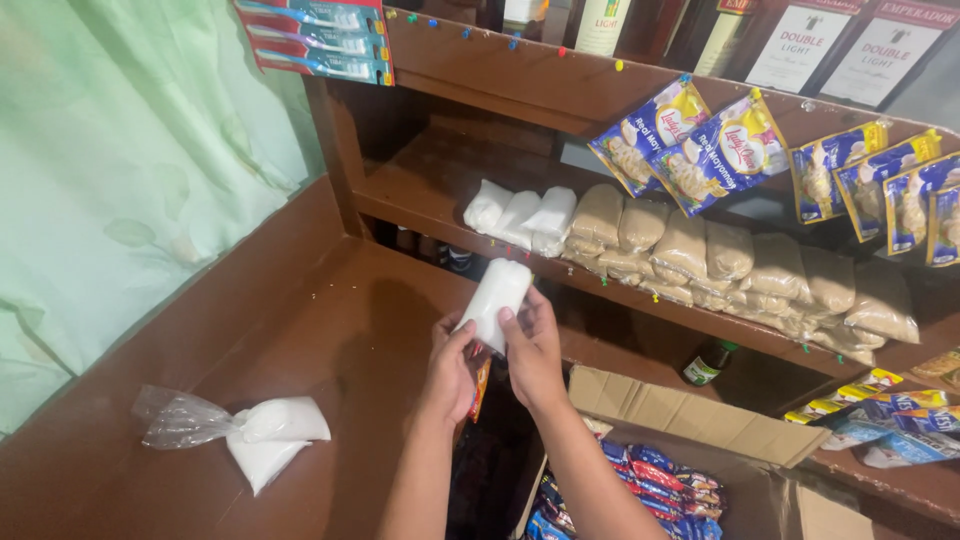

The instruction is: The person takes canned goods and packaged items from a cardboard box and places them onto wooden shelves. They arrange cans in rows and place white plastic-wrapped packages on a lower shelf.

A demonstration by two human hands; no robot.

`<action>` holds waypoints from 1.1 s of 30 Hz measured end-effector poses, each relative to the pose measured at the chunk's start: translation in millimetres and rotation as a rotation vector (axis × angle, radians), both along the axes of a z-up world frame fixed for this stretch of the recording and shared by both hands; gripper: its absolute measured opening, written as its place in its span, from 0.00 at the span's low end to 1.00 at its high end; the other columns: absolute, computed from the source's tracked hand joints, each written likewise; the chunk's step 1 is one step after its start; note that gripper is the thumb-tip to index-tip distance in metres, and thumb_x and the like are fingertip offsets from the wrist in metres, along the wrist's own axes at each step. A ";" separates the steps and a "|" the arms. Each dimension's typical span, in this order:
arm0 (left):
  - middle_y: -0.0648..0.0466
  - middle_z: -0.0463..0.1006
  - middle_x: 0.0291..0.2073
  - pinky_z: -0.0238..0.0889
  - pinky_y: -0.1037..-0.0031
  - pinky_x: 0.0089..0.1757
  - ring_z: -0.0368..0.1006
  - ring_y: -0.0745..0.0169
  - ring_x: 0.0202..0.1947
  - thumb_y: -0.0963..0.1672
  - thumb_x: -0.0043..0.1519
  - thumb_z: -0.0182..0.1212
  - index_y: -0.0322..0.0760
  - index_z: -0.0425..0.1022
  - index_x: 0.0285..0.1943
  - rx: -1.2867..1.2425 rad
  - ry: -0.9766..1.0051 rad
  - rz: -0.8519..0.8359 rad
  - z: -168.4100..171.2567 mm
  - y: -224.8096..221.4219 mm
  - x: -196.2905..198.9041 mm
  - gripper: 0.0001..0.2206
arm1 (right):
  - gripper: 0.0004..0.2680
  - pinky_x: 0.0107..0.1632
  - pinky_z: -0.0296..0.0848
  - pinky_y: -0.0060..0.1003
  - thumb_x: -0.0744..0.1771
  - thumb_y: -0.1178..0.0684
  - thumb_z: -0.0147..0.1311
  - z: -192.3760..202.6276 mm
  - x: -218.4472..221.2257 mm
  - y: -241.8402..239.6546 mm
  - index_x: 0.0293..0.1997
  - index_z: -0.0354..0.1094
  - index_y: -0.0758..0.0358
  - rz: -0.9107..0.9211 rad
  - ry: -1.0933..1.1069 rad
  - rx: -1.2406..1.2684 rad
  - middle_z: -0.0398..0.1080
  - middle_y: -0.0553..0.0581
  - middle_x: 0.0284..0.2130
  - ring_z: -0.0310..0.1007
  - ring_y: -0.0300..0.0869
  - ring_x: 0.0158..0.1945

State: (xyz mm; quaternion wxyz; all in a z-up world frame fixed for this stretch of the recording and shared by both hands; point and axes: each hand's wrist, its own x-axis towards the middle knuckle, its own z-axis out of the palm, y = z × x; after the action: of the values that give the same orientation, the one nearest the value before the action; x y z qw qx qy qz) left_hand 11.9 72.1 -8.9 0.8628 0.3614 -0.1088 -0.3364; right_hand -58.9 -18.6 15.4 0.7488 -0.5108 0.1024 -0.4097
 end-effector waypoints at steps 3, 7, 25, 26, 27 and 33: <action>0.49 0.72 0.52 0.58 0.64 0.50 0.66 0.58 0.52 0.48 0.65 0.61 0.34 0.64 0.63 -0.145 0.006 -0.093 -5.4 -5.1 -9.3 0.21 | 0.20 0.56 0.71 0.38 0.69 0.57 0.53 16.5 -1.9 11.7 0.70 0.52 0.65 -0.005 -0.072 0.066 0.68 0.57 0.54 0.69 0.41 0.55; 0.48 0.73 0.56 0.63 0.64 0.56 0.69 0.55 0.58 0.50 0.63 0.60 0.31 0.62 0.68 -0.255 0.034 -0.090 32.6 2.0 -16.7 0.28 | 0.20 0.57 0.71 0.38 0.67 0.59 0.56 14.7 -4.8 24.3 0.67 0.55 0.65 0.044 0.055 -0.041 0.69 0.58 0.53 0.71 0.41 0.54; 0.47 0.77 0.49 0.71 0.61 0.51 0.75 0.55 0.51 0.37 0.54 0.68 0.34 0.66 0.59 -0.044 -0.192 -0.221 37.7 12.6 62.9 0.24 | 0.15 0.47 0.75 0.42 0.68 0.49 0.53 33.0 -13.4 -12.9 0.59 0.65 0.64 0.342 0.247 0.069 0.72 0.56 0.50 0.73 0.42 0.51; 0.49 0.76 0.49 0.71 0.62 0.51 0.75 0.57 0.51 0.36 0.52 0.70 0.34 0.65 0.60 -0.038 -0.244 -0.193 35.7 9.6 64.9 0.27 | 0.14 0.48 0.75 0.43 0.69 0.50 0.54 25.2 -10.7 -16.3 0.59 0.65 0.66 0.344 0.208 0.087 0.71 0.59 0.51 0.73 0.44 0.51; 0.51 0.75 0.49 0.71 0.63 0.51 0.74 0.58 0.51 0.36 0.50 0.71 0.34 0.64 0.61 -0.035 -0.299 -0.164 34.9 4.4 67.8 0.29 | 0.14 0.50 0.75 0.43 0.69 0.52 0.54 18.5 -7.2 -21.8 0.59 0.65 0.67 0.346 0.166 0.102 0.71 0.61 0.51 0.73 0.45 0.51; 0.49 0.78 0.45 0.68 0.62 0.44 0.74 0.54 0.44 0.47 0.61 0.65 0.33 0.64 0.58 0.094 -0.016 -0.212 28.6 -13.1 68.3 0.22 | 0.12 0.54 0.76 0.45 0.69 0.54 0.53 13.7 25.4 -14.7 0.56 0.63 0.67 0.077 -0.011 0.212 0.70 0.62 0.51 0.74 0.47 0.51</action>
State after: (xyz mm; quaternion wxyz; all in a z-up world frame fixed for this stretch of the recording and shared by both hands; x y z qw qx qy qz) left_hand 80.2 59.0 19.7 0.8036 0.3908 -0.1374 -0.4274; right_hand -33.5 -33.3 29.1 0.8144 -0.4299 0.1215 -0.3704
